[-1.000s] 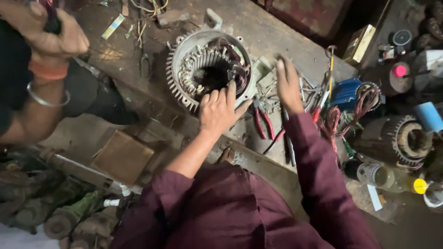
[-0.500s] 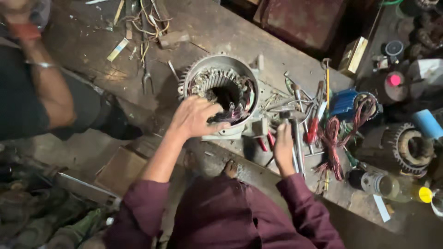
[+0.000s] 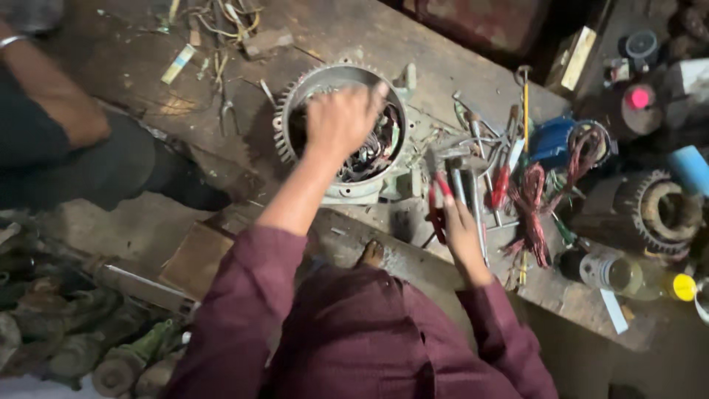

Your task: The person uses pliers to pull and cut copper wires from the slots of a motor stator. They repeatedly reach into the stator, grip wire bundles, and extract them, placing the removed copper on the workbench.

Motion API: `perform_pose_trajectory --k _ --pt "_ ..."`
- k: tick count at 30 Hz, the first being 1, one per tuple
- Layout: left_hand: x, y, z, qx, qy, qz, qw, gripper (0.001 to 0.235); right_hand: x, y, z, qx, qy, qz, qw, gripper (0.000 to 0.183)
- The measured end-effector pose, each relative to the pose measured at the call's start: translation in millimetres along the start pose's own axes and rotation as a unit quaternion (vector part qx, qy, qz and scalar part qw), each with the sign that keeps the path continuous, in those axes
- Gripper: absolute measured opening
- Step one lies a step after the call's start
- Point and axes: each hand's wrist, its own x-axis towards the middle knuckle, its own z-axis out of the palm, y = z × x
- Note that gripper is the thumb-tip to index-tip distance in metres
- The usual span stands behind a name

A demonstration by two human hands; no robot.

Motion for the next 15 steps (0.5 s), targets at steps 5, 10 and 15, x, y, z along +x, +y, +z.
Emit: perform_pose_trajectory --k 5,10,15 --pt "-49.8 -4.1 -17.3 -0.139 0.026 -0.079 0.987 0.049 -60.1 -26.5 -24.0 0.167 -0.178 -0.038 0.969 0.018" --pt "-67.0 -5.3 -40.2 -0.198 -0.041 -0.06 0.977 0.039 -64.2 -71.6 7.2 0.344 -0.399 0.063 0.848 0.014" --pt "-89.0 18.5 -67.1 -0.144 0.037 -0.06 0.987 0.034 -61.7 -114.2 46.2 0.363 -0.364 0.143 0.846 0.036"
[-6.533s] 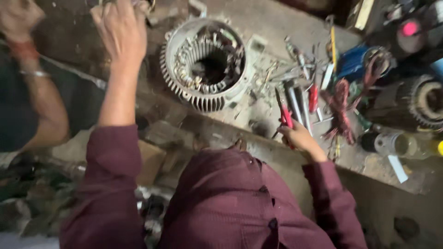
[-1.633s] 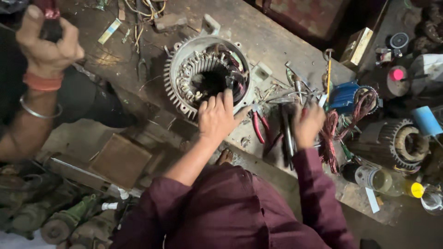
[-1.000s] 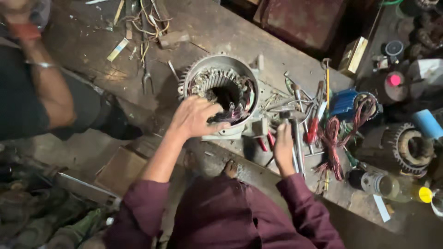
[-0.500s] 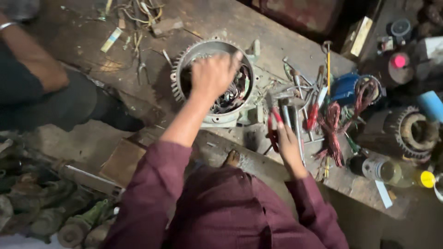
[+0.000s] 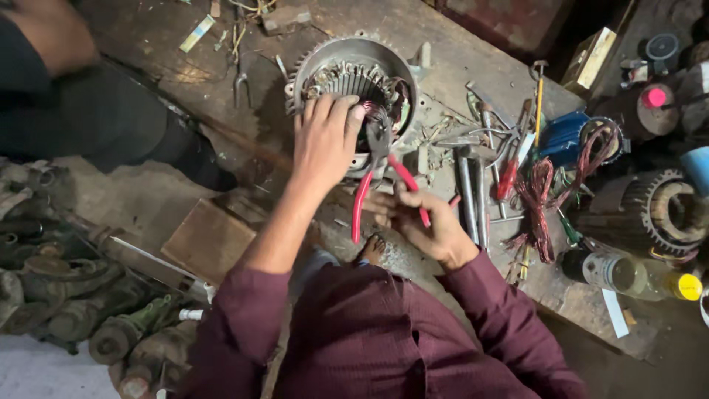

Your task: The person uses pliers to pull and cut copper wires from the slots of a motor stator. They repeatedly reach into the stator, grip wire bundles, and extract them, placing the removed copper on the workbench.

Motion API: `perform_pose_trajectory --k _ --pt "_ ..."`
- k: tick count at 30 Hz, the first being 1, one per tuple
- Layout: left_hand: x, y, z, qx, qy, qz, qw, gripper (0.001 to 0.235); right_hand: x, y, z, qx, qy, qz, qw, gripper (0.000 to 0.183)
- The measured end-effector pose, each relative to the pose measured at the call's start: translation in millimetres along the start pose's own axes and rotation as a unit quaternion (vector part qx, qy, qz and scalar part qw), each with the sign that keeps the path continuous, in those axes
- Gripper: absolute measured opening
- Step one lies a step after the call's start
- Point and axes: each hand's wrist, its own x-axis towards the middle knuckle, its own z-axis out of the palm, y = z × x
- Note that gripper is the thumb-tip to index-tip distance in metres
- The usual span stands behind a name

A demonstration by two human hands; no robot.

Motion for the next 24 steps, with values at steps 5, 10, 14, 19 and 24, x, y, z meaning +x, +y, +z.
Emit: perform_pose_trajectory --k 5,10,14,19,24 --pt "-32.6 29.5 -30.0 -0.033 -0.057 -0.016 0.998 0.036 23.5 18.6 -4.0 0.129 -0.171 -0.032 0.976 0.034" --pt "-41.9 78.1 -18.4 -0.008 -0.067 0.108 0.992 0.047 33.5 55.1 -19.4 0.119 0.022 -0.061 0.991 0.062" --pt "-42.0 88.9 14.7 -0.023 -0.106 0.106 0.988 0.043 44.2 69.4 -32.1 0.047 0.018 -0.126 0.991 0.062" --pt "-83.0 47.3 40.2 -0.241 -0.021 0.126 0.962 0.033 57.3 105.6 -92.7 -0.387 0.022 -0.365 0.846 0.06" --pt "-104.5 10.8 61.6 -0.3 0.022 0.25 0.92 0.031 83.8 144.8 -152.8 -0.715 0.137 -0.35 0.589 0.031"
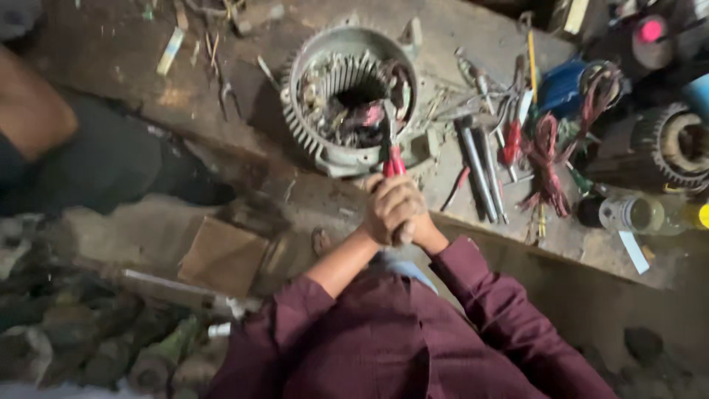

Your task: The person uses pliers to pull and cut copper wires from the slots of a motor stator. They repeatedly reach into the stator, grip wire bundles, and extract them, placing the removed copper on the workbench.

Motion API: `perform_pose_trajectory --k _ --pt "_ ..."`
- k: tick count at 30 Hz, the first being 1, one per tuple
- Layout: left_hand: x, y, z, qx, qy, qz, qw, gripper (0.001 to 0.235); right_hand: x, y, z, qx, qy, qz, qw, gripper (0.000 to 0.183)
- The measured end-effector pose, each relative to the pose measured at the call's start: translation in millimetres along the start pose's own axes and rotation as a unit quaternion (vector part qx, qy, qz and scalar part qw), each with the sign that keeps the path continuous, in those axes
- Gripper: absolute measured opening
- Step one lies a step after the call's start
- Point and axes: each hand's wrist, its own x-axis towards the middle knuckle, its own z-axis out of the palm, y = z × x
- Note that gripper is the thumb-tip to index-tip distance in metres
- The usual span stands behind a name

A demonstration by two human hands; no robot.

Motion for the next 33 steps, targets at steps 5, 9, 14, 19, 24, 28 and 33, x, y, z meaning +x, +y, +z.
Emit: perform_pose_trajectory --k 5,9,14,19,24,28,33 --pt "9.2 11.7 -13.9 0.022 -0.052 -0.044 0.997 0.031 2.8 -14.5 -42.9 0.269 -0.112 0.166 0.942 0.036" --pt "55.3 39.1 -27.5 0.087 -0.119 -0.081 0.986 0.038 33.3 -74.4 -119.4 0.357 -0.08 -0.014 0.93 0.042" --pt "84.0 60.9 -17.8 0.213 -0.165 -0.094 0.958 0.048 42.4 -130.6 -103.5 0.06 -0.021 0.043 0.997 0.051" --pt "54.2 32.6 -13.1 0.101 -0.165 -0.129 0.973 0.041 32.8 -97.2 -50.5 0.39 0.024 0.059 0.918 0.05" --pt "-11.3 -3.4 -9.1 0.114 -0.08 0.002 0.99 0.035 23.7 -63.0 -7.6 0.383 -0.006 0.122 0.916 0.049" --pt "-39.0 -16.8 -10.8 0.138 -0.102 0.105 0.98 0.034 37.0 -81.1 -13.1 0.426 -0.04 0.204 0.88 0.05" --pt "7.3 -31.7 -23.8 0.197 -0.057 0.066 0.977 0.031 59.3 -117.2 -97.8 0.586 -0.091 0.391 0.704 0.052"
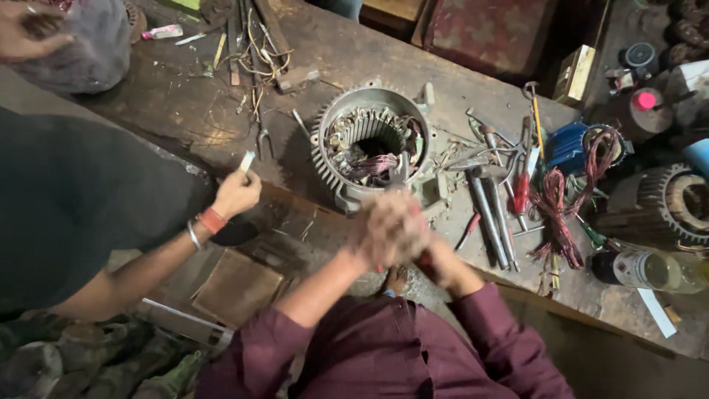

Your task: The person uses pliers to pull and cut copper wires from the slots of a motor stator. They repeatedly reach into the stator, grip wire bundles, and extract them, placing the removed copper on the workbench.

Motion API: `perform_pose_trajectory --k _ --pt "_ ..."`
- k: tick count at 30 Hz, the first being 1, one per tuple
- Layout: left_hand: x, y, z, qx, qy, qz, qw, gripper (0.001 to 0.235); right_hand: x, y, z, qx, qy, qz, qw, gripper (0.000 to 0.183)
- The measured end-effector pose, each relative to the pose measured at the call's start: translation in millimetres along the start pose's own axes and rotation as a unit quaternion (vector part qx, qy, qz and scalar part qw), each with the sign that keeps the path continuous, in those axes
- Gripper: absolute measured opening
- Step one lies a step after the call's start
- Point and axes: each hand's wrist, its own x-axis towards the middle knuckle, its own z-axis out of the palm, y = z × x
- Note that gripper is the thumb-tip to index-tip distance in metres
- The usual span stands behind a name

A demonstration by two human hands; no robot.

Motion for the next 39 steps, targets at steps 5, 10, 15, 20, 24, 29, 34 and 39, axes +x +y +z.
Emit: perform_pose_trajectory --k 5,10,15,20,24,29,34,39 --pt "100.1 -42.3 -14.9 0.122 -0.139 -0.27 0.945 0.058 -9.6 -27.9 -3.0 0.256 -0.21 0.021 0.943 0.056" --pt "125.7 -34.8 -44.8 0.073 -0.288 -0.321 0.899 0.056 13.6 31.4 -5.6 0.192 -0.166 -0.072 0.965 0.053" --pt "83.5 -40.8 -69.9 -0.093 -0.119 -0.343 0.927 0.053 12.6 15.8 -15.9 -0.438 0.064 -0.39 0.807 0.07" --pt "81.8 -84.7 -39.5 -0.311 -0.045 -0.532 0.786 0.063 -53.4 -27.6 -9.5 -0.408 0.085 -0.074 0.906 0.05" --pt "125.2 -108.5 16.2 -0.054 -0.194 -0.504 0.84 0.067 -74.0 -44.5 13.2 -0.527 0.112 -0.108 0.835 0.063" --pt "125.5 -122.8 5.7 -0.268 -0.274 -0.509 0.771 0.068 -47.9 -52.3 61.3 -0.72 0.213 -0.248 0.612 0.096" --pt "82.8 -100.7 -51.3 -0.327 -0.223 -0.299 0.869 0.051 -33.8 -55.4 104.8 -0.811 0.28 -0.219 0.464 0.084" --pt "84.0 -78.9 -73.0 -0.295 -0.113 -0.237 0.919 0.041 -40.0 -66.4 102.5 -0.784 0.34 -0.272 0.442 0.063"
